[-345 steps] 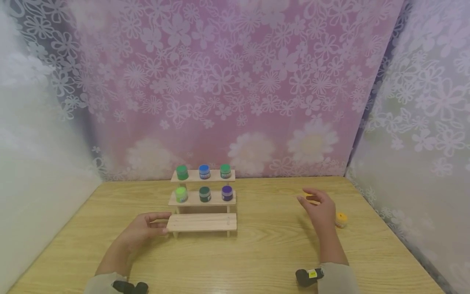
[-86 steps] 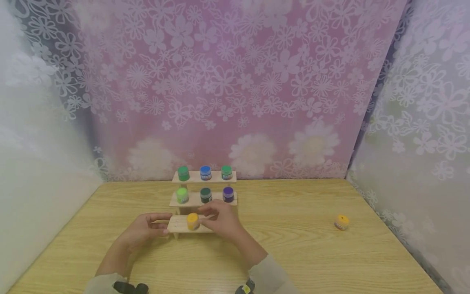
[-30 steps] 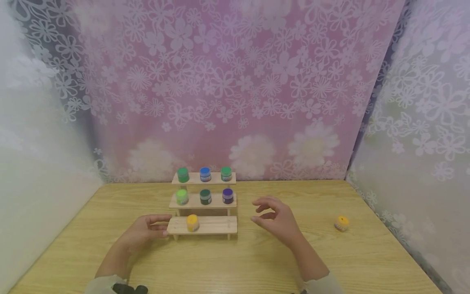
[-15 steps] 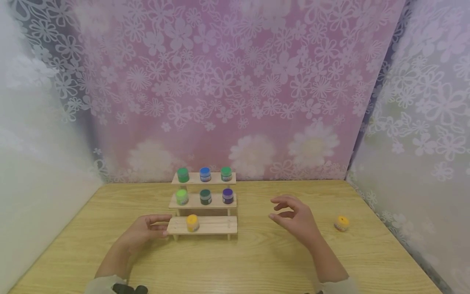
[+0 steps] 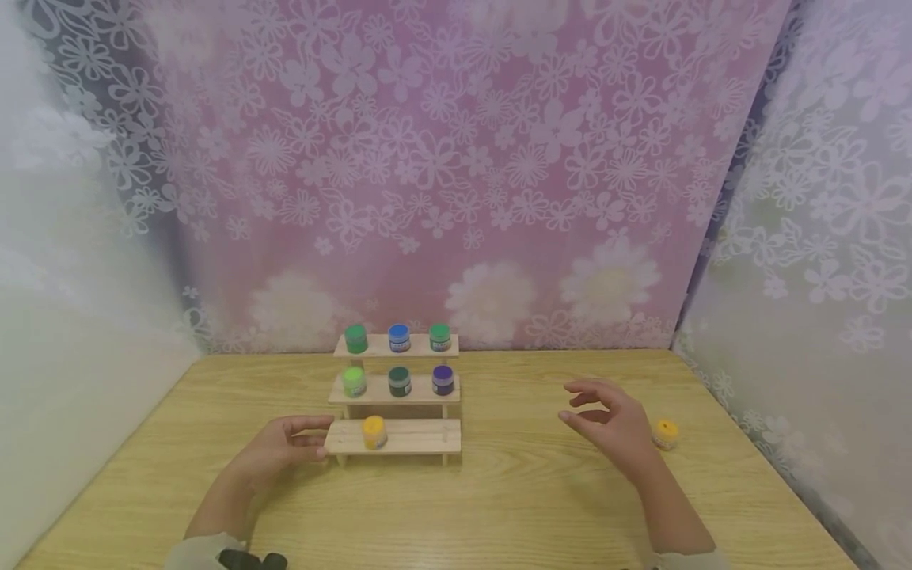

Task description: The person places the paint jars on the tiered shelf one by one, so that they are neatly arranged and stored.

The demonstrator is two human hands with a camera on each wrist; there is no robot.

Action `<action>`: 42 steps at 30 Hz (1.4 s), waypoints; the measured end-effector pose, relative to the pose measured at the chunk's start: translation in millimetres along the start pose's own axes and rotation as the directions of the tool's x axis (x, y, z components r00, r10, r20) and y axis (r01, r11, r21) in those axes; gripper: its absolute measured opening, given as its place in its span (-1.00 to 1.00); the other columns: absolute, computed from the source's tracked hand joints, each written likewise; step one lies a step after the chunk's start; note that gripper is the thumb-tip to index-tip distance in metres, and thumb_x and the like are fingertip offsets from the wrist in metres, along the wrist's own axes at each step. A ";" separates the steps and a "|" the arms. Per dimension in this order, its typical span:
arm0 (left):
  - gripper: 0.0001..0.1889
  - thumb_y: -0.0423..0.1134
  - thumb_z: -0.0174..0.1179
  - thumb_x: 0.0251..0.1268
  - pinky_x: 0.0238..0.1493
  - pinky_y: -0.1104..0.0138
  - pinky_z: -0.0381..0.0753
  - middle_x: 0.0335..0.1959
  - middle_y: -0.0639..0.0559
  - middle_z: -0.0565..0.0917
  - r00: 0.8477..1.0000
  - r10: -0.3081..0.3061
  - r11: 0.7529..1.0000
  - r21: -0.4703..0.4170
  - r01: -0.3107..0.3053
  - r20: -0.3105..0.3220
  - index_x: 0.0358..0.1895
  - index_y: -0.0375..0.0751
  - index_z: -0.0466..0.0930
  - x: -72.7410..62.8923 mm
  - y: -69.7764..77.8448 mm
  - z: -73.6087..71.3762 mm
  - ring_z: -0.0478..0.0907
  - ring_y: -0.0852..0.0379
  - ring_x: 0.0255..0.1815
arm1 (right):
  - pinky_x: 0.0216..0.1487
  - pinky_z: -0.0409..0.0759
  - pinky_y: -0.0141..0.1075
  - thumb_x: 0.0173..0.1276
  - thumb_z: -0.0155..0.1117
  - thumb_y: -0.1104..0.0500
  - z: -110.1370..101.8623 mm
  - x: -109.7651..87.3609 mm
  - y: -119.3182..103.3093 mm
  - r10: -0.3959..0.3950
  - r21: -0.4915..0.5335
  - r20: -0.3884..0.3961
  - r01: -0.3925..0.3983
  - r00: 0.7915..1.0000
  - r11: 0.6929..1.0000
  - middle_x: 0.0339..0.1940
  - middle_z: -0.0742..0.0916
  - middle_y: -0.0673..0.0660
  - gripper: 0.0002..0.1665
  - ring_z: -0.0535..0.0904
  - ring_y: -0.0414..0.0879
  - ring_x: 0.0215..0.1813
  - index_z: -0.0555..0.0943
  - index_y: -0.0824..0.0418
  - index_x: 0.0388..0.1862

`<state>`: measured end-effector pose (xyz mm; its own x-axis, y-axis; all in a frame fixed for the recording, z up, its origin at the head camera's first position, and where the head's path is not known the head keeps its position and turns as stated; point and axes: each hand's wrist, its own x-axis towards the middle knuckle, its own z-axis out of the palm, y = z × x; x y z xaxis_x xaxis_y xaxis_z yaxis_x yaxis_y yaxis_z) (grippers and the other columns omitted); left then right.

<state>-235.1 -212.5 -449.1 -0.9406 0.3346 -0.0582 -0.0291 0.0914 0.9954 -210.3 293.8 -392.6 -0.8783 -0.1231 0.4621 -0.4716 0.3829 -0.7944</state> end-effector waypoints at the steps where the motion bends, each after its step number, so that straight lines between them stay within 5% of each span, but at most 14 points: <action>1: -0.34 -0.43 0.39 0.14 -0.03 0.19 0.66 0.17 -0.32 0.52 1.000 -0.004 1.000 -0.001 0.004 -0.003 0.33 -0.50 0.35 0.6 -0.5 -0.1 0.60 -0.03 0.02 | -0.11 0.65 -0.39 0.28 0.39 0.32 -2.6 -0.9 0.7 0.008 -0.003 -0.003 -0.008 1.000 1.000 0.06 0.60 -0.06 -0.56 0.59 -0.16 -0.02 0.58 0.34 0.14; 16: -0.34 -0.39 0.41 0.13 -0.02 0.18 0.65 0.10 -0.23 0.58 0.999 -0.026 1.000 0.008 0.026 -0.018 0.32 -0.48 0.38 -0.6 1.4 0.9 0.61 -0.01 -0.02 | -0.11 0.61 -0.50 0.34 0.37 0.19 -35.7 -11.9 11.7 0.060 -0.159 -0.014 -0.061 0.998 0.985 0.12 0.58 -0.16 -0.51 0.55 -0.26 0.03 0.56 0.26 0.23; 33: -0.34 -0.40 0.40 0.13 -0.04 0.20 0.65 0.08 -0.23 0.60 0.999 -0.021 1.000 0.007 0.021 -0.025 0.32 -0.48 0.38 -1.2 1.6 1.8 0.62 0.00 -0.04 | -0.20 0.67 -0.38 0.37 0.34 0.11 -74.1 -25.1 35.6 0.202 -0.158 -0.050 -0.207 0.978 0.965 0.12 0.54 -0.26 -0.46 0.52 -0.47 0.00 0.51 0.18 0.30; 42: -0.34 -0.40 0.40 0.14 -0.04 0.20 0.65 0.10 -0.24 0.59 0.999 -0.025 1.000 0.016 0.026 -0.026 0.32 -0.48 0.38 -0.6 2.1 2.2 0.62 -0.01 -0.03 | -0.16 0.55 -0.59 0.36 0.35 0.05 -88.8 -31.7 46.1 0.223 -0.237 -0.065 -0.232 0.973 0.943 0.10 0.48 -0.39 -0.43 0.45 -0.51 0.01 0.51 0.19 0.30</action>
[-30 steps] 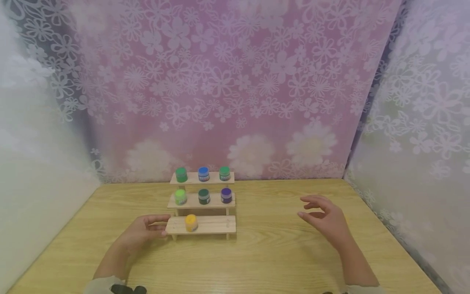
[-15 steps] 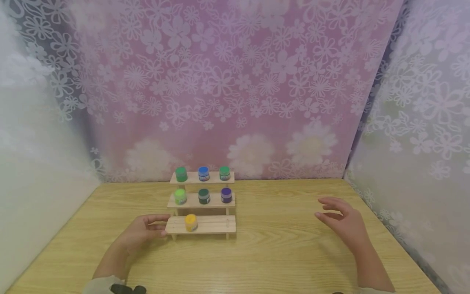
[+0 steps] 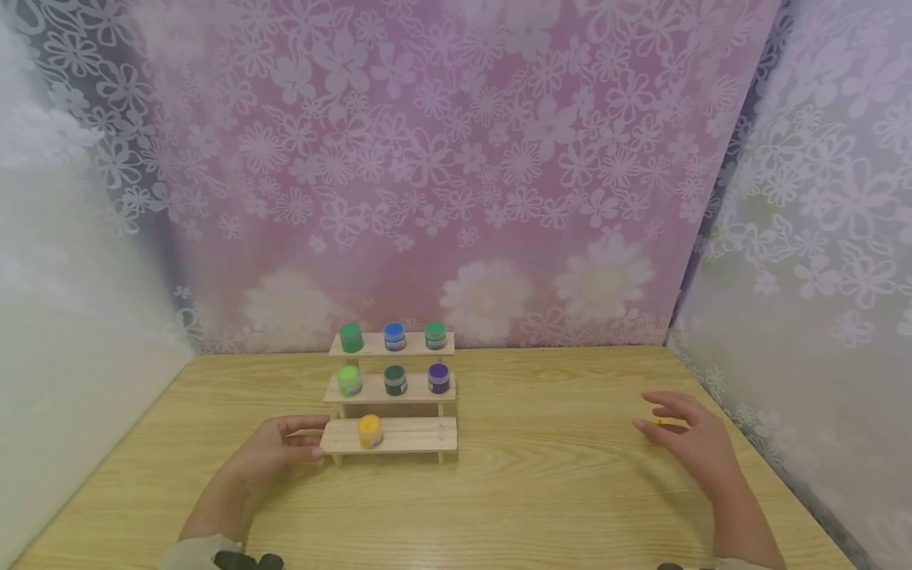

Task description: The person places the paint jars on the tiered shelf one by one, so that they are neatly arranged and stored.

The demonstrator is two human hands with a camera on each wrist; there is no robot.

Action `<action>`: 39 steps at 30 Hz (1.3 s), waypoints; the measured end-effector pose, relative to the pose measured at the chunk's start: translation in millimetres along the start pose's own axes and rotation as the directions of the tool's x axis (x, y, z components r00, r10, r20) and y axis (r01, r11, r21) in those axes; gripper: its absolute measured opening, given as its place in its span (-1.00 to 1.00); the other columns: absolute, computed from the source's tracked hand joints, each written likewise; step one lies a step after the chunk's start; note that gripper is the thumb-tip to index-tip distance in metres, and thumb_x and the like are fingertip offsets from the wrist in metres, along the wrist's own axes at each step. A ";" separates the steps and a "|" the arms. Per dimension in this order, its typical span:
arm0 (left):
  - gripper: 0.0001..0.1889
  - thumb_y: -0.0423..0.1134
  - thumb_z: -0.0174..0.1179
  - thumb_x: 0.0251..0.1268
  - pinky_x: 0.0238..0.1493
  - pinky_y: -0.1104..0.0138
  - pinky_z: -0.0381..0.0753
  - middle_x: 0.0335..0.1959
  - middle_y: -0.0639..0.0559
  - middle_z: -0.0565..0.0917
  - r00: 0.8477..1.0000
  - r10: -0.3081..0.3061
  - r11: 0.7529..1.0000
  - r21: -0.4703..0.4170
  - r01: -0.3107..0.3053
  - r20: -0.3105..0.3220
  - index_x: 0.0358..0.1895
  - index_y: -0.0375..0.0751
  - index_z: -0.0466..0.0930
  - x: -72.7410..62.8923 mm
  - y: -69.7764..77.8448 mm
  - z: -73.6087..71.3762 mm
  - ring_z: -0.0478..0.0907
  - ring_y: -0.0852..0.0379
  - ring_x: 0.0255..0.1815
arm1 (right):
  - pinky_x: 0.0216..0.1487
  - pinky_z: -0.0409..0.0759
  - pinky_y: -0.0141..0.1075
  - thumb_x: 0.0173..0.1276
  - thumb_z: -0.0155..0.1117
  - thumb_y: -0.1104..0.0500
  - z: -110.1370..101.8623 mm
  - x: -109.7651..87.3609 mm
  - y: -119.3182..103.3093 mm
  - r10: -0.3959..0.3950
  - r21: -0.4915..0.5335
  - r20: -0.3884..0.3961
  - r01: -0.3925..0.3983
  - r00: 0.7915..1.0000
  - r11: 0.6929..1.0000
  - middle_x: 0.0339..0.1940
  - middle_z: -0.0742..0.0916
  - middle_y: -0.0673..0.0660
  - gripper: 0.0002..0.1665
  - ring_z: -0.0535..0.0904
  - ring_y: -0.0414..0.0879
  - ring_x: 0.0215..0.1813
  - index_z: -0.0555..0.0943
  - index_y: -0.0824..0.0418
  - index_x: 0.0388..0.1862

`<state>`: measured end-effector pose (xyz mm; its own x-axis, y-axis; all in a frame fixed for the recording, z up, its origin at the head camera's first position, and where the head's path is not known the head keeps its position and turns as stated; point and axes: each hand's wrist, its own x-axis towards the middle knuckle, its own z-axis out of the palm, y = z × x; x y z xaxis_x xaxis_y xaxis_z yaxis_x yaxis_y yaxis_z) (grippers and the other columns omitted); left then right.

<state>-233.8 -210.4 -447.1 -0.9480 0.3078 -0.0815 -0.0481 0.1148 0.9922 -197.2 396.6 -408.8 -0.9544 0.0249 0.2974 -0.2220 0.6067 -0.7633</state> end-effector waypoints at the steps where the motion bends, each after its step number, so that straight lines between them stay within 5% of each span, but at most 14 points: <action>1: -0.34 -0.40 0.40 0.13 -0.04 0.20 0.65 0.10 -0.23 0.59 1.000 -0.002 1.000 0.000 0.002 -0.001 0.32 -0.48 0.38 0.0 -0.1 -0.1 0.61 -0.01 -0.03 | -0.17 0.56 -0.58 0.36 0.35 0.04 -1.0 -0.4 1.7 0.008 -0.007 0.005 -0.008 1.000 1.000 0.10 0.46 -0.40 -0.42 0.45 -0.52 0.00 0.50 0.18 0.31; 7: -0.34 -0.39 0.41 0.13 -0.05 0.20 0.66 0.08 -0.21 0.60 1.000 -0.008 1.000 0.000 0.008 -0.008 0.32 -0.46 0.39 -0.2 -0.7 -0.5 0.61 0.00 -0.04 | -0.20 0.55 -0.55 0.35 0.36 0.01 -4.6 -0.4 11.3 0.051 -0.069 0.030 -0.049 0.998 0.996 0.18 0.42 -0.29 -0.37 0.39 -0.57 -0.02 0.47 0.17 0.34; 14: -0.34 -0.40 0.41 0.13 -0.05 0.20 0.66 0.08 -0.22 0.60 1.000 -0.007 1.000 -0.004 0.007 -0.004 0.32 -0.48 0.38 -1.2 -1.1 -1.1 0.62 0.00 -0.05 | -0.19 0.50 -0.59 0.34 0.36 -0.01 -4.5 3.8 23.8 0.071 -0.140 0.059 -0.062 0.996 0.988 0.32 0.41 0.25 -0.31 0.36 -0.49 0.00 0.45 0.27 0.35; 17: -0.34 -0.40 0.41 0.12 -0.04 0.19 0.66 0.08 -0.21 0.60 1.000 -0.011 1.000 -0.005 0.011 -0.006 0.31 -0.47 0.39 -1.0 -1.3 -1.2 0.62 0.00 -0.04 | -0.17 0.57 -0.48 0.35 0.34 -0.05 -4.3 5.4 29.4 0.114 -0.148 0.082 -0.101 0.990 0.984 0.36 0.36 0.36 -0.25 0.45 -0.19 0.09 0.41 0.32 0.37; 21: -0.35 -0.40 0.40 0.13 -0.04 0.18 0.65 0.09 -0.21 0.59 1.000 -0.016 1.000 -0.008 0.016 -0.006 0.31 -0.47 0.40 -1.0 -1.2 -1.2 0.61 0.00 -0.04 | -0.06 0.65 -0.05 0.36 0.32 -0.08 -5.6 6.9 35.2 0.160 -0.136 0.114 -0.144 0.981 0.980 0.40 0.28 0.46 -0.17 0.40 0.35 0.21 0.32 0.37 0.43; 24: -0.35 -0.40 0.40 0.13 -0.03 0.17 0.65 0.09 -0.22 0.59 1.000 -0.015 1.000 -0.006 0.015 -0.008 0.31 -0.46 0.40 -0.7 -0.9 -1.0 0.61 -0.01 -0.03 | -0.02 0.57 0.20 0.37 0.32 -0.09 -7.0 8.1 38.8 0.168 -0.129 0.131 -0.151 0.977 0.980 0.41 0.24 0.52 -0.14 0.33 0.48 0.24 0.29 0.38 0.44; 33: -0.35 -0.40 0.41 0.13 -0.03 0.18 0.65 0.09 -0.23 0.59 1.000 -0.014 1.000 0.001 0.014 -0.013 0.31 -0.46 0.40 0.1 0.1 -0.5 0.61 0.00 -0.03 | 0.02 0.53 0.20 0.36 0.32 -0.11 -13.0 12.4 51.1 0.247 -0.129 0.165 -0.227 0.955 0.965 0.37 0.33 0.55 -0.16 0.36 0.44 0.26 0.31 0.30 0.46; 36: -0.34 -0.39 0.41 0.12 -0.03 0.18 0.65 0.12 -0.25 0.57 1.000 -0.015 1.000 0.001 0.015 -0.015 0.31 -0.46 0.40 0.0 0.8 0.1 0.60 -0.01 -0.02 | 0.00 0.57 0.14 0.34 0.33 -0.14 -14.3 14.5 53.7 0.265 -0.142 0.162 -0.243 0.950 0.959 0.35 0.38 0.52 -0.15 0.57 0.16 0.12 0.35 0.32 0.43; 39: -0.35 -0.40 0.41 0.12 -0.03 0.18 0.65 0.13 -0.26 0.56 1.000 -0.009 1.000 0.000 0.010 -0.015 0.31 -0.47 0.40 -0.3 2.0 0.9 0.60 -0.01 -0.01 | -0.01 0.59 0.11 0.32 0.34 -0.16 -14.8 16.0 55.4 0.268 -0.158 0.158 -0.244 0.950 0.957 0.35 0.39 0.49 -0.13 0.56 -0.27 -0.07 0.37 0.37 0.40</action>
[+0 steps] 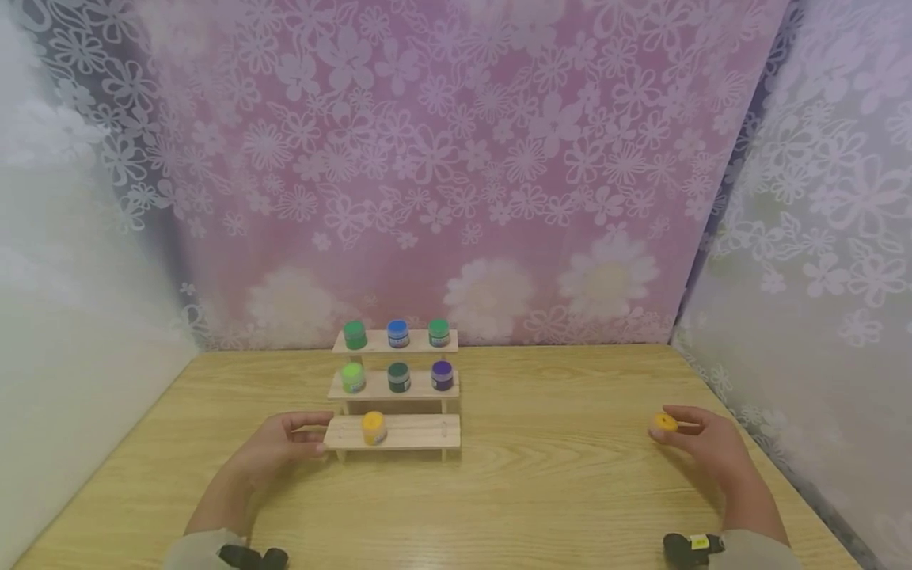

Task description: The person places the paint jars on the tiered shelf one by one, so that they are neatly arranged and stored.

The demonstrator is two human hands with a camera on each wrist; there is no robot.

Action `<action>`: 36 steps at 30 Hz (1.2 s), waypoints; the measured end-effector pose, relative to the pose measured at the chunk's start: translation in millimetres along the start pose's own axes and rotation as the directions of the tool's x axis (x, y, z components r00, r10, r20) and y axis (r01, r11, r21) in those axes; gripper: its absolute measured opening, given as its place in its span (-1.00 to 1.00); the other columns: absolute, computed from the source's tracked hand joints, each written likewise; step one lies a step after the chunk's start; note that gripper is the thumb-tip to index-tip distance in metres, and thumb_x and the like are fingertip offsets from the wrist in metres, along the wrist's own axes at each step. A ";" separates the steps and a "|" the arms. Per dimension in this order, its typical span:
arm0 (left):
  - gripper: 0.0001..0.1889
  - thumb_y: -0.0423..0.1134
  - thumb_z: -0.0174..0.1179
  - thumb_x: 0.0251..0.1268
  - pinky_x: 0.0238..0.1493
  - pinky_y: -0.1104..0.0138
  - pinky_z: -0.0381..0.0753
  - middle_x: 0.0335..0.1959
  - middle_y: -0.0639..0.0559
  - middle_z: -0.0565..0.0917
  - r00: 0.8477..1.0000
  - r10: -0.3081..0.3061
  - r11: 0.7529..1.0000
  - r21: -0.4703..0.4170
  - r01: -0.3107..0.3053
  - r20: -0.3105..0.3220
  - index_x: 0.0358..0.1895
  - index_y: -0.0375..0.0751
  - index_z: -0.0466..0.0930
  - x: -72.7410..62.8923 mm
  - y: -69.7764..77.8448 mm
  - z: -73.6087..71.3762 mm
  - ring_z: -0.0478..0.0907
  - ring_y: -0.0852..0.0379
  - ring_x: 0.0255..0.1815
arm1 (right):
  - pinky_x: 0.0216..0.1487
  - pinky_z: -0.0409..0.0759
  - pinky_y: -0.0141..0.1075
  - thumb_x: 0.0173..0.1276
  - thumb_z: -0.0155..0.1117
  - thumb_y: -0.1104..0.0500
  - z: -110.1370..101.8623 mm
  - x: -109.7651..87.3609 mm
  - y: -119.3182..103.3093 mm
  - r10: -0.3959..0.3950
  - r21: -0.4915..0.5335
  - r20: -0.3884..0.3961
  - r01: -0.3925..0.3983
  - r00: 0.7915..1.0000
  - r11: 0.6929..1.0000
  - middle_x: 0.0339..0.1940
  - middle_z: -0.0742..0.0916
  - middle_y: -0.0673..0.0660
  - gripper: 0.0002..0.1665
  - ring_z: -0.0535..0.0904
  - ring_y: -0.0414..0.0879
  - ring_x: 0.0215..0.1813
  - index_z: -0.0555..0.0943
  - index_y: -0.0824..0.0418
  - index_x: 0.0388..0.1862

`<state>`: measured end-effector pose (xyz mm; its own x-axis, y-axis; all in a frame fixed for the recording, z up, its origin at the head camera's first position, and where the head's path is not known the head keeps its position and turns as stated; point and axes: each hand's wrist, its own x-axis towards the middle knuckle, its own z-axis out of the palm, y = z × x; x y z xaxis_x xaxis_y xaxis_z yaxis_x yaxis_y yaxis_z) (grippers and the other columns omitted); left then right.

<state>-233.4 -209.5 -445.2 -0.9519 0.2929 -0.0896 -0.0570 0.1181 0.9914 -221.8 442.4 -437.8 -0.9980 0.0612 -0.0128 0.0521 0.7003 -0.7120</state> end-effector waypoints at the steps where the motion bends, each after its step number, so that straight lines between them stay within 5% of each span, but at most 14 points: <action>1: -0.35 -0.40 0.41 0.13 -0.04 0.19 0.66 0.13 -0.27 0.56 1.000 0.004 1.000 0.000 -0.004 0.001 0.31 -0.47 0.40 0.0 0.6 0.3 0.60 -0.01 -0.01 | -0.02 0.58 0.11 0.31 0.34 -0.16 -0.1 0.4 0.5 0.001 -0.002 -0.002 -0.001 1.000 1.000 0.35 0.40 0.49 -0.13 0.51 -0.37 -0.11 0.38 0.37 0.39; 5: -0.36 -0.43 0.39 0.14 -0.05 0.20 0.66 0.14 -0.31 0.55 1.000 0.019 1.000 0.002 -0.019 0.007 0.31 -0.50 0.38 0.2 2.8 1.1 0.60 -0.01 -0.01 | -0.02 0.56 0.11 0.29 0.35 -0.19 0.1 1.7 2.8 0.009 0.000 -0.012 -0.009 1.000 1.000 0.30 0.47 0.46 -0.12 0.45 -0.44 -0.14 0.40 0.37 0.37; 11: -0.36 -0.46 0.37 0.15 -0.06 0.20 0.66 0.15 -0.33 0.53 1.000 0.024 1.000 0.004 -0.024 0.007 0.32 -0.50 0.37 -0.2 4.8 1.8 0.60 0.00 -0.02 | -0.01 0.53 0.16 0.29 0.34 -0.22 3.2 2.1 -1.4 0.001 0.009 -0.025 -0.001 1.000 1.000 0.20 0.57 0.41 -0.12 0.52 0.14 0.11 0.40 0.32 0.39; 18: -0.36 -0.46 0.37 0.15 -0.05 0.19 0.66 0.15 -0.31 0.54 1.000 0.017 1.000 0.005 -0.017 0.008 0.33 -0.49 0.37 -0.4 3.9 1.2 0.59 0.01 -0.02 | -0.07 0.58 -0.05 0.27 0.35 -0.23 8.7 5.0 -18.8 -0.041 0.007 -0.074 0.042 0.996 0.999 0.12 0.64 0.28 -0.15 0.44 -0.48 -0.15 0.45 0.26 0.37; 24: -0.35 -0.46 0.37 0.15 -0.05 0.18 0.66 0.14 -0.30 0.54 1.000 0.022 1.000 -0.002 -0.022 0.016 0.32 -0.50 0.36 -0.3 2.4 0.6 0.60 0.01 -0.02 | -0.08 0.58 -0.05 0.27 0.34 -0.24 12.4 5.1 -35.6 -0.077 0.006 -0.082 0.078 0.994 0.997 0.19 0.59 0.29 -0.18 0.43 -0.29 -0.03 0.48 0.22 0.36; 28: -0.35 -0.46 0.38 0.14 -0.05 0.19 0.66 0.14 -0.31 0.54 1.000 0.026 1.000 -0.002 -0.026 0.018 0.32 -0.50 0.37 -0.7 2.4 0.5 0.60 0.01 -0.02 | -0.11 0.57 -0.16 0.28 0.35 -0.21 14.0 2.8 -47.7 -0.112 0.005 -0.089 0.113 0.990 0.994 0.17 0.59 0.22 -0.23 0.43 -0.41 -0.06 0.51 0.20 0.33; 36: -0.35 -0.45 0.38 0.14 -0.05 0.20 0.66 0.14 -0.31 0.54 1.000 0.022 1.000 0.002 -0.022 0.014 0.32 -0.49 0.37 -1.1 1.8 0.0 0.60 0.01 -0.03 | -0.19 0.60 -0.40 0.33 0.37 -0.06 16.6 -2.2 -71.2 -0.227 0.067 -0.098 0.234 0.969 0.970 0.04 0.60 -0.20 -0.38 0.52 -0.46 -0.10 0.54 0.17 0.30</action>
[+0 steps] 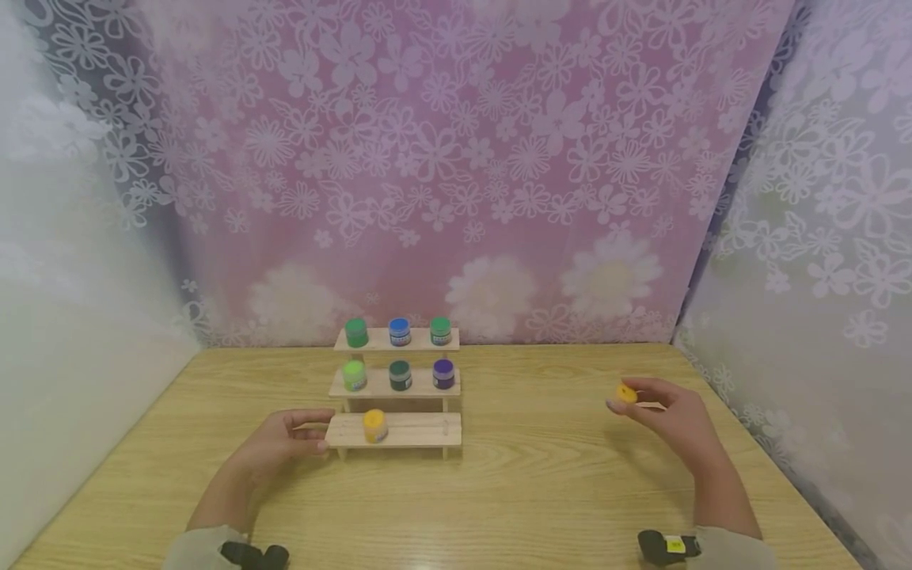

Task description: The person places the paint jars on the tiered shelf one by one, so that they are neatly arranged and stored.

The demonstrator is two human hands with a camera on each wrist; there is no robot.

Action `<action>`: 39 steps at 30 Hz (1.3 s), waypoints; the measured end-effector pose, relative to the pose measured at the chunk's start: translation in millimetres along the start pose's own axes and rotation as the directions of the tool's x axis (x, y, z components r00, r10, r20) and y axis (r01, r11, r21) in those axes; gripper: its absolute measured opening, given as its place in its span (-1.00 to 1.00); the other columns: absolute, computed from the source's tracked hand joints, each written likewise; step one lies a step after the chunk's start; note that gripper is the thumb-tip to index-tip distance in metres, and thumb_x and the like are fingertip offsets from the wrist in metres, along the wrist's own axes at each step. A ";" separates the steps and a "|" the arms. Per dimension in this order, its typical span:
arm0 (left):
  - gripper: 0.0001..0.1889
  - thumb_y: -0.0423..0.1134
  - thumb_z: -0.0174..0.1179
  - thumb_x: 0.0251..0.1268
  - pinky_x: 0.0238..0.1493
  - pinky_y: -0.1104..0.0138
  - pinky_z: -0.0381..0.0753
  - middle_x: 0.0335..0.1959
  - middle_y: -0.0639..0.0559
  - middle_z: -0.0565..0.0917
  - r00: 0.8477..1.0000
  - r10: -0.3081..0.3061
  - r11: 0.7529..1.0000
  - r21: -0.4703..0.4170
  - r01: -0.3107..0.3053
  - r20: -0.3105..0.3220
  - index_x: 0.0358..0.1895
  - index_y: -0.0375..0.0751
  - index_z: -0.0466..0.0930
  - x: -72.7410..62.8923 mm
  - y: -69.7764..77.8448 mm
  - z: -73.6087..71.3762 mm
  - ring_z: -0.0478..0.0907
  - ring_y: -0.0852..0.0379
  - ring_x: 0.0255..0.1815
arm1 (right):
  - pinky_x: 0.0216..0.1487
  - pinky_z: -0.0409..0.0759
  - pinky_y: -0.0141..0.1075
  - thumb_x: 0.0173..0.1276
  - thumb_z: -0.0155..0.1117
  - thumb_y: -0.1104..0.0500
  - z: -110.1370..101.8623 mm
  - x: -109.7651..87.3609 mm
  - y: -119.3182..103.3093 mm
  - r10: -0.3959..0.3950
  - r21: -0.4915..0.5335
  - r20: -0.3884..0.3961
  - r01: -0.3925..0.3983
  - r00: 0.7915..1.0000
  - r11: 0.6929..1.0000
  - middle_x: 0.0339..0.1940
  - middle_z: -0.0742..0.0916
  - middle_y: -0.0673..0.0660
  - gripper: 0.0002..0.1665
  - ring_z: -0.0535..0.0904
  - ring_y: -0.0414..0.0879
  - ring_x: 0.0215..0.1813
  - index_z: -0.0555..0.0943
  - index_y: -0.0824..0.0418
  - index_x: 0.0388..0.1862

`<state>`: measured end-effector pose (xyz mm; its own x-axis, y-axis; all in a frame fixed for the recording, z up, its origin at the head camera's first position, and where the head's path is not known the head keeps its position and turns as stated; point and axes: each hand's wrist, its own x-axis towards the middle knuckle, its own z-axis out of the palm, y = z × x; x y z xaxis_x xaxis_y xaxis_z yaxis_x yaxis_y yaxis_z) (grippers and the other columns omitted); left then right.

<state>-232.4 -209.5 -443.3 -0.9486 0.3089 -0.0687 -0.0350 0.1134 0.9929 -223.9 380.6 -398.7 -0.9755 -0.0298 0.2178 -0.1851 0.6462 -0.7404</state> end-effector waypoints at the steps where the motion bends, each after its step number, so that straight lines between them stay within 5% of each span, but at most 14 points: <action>1: -0.35 -0.45 0.38 0.14 -0.06 0.20 0.66 0.14 -0.31 0.54 1.000 0.001 1.000 0.001 -0.001 -0.001 0.32 -0.49 0.37 -0.1 0.0 0.1 0.60 0.02 -0.03 | -0.19 0.61 -0.42 0.33 0.37 -0.03 1.0 0.0 -2.7 -0.013 0.018 0.002 0.013 1.000 1.000 0.03 0.59 -0.25 -0.39 0.55 -0.44 -0.10 0.54 0.18 0.30; 18: -0.35 -0.40 0.42 0.11 -0.05 0.21 0.66 0.11 -0.25 0.58 1.000 -0.018 1.000 0.008 0.018 -0.018 0.30 -0.45 0.42 1.4 -2.6 0.0 0.61 0.00 -0.02 | -0.15 0.67 -0.35 0.30 0.41 0.17 28.6 -1.1 -55.9 -0.182 0.181 0.059 0.169 0.982 0.969 0.01 0.67 -0.06 -0.46 0.67 -0.21 -0.11 0.55 0.33 0.22; 31: -0.34 -0.39 0.42 0.12 -0.03 0.20 0.65 0.12 -0.25 0.57 1.000 -0.020 1.000 0.007 0.020 -0.013 0.31 -0.45 0.40 1.0 -3.0 -0.4 0.60 -0.02 -0.01 | -0.15 0.69 -0.27 0.30 0.34 0.38 51.2 7.4 -83.3 -0.352 0.374 0.119 0.286 0.928 0.882 0.03 0.66 0.07 -0.56 0.68 -0.08 -0.09 0.56 0.43 0.15; 39: -0.35 -0.41 0.41 0.11 -0.04 0.19 0.65 0.11 -0.24 0.58 1.000 -0.019 1.000 0.005 0.019 -0.019 0.31 -0.44 0.41 1.3 -2.3 -0.2 0.60 -0.01 -0.02 | -0.16 0.70 -0.25 0.28 0.35 0.39 64.0 12.2 -96.9 -0.392 0.391 0.141 0.313 0.909 0.866 0.01 0.65 0.11 -0.55 0.70 -0.03 -0.12 0.55 0.46 0.15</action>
<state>-233.6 -209.6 -445.7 -0.9536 0.2885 -0.0857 -0.0516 0.1237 0.9910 -225.5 268.8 -365.1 -0.8309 -0.3882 0.3987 -0.5119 0.2522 -0.8212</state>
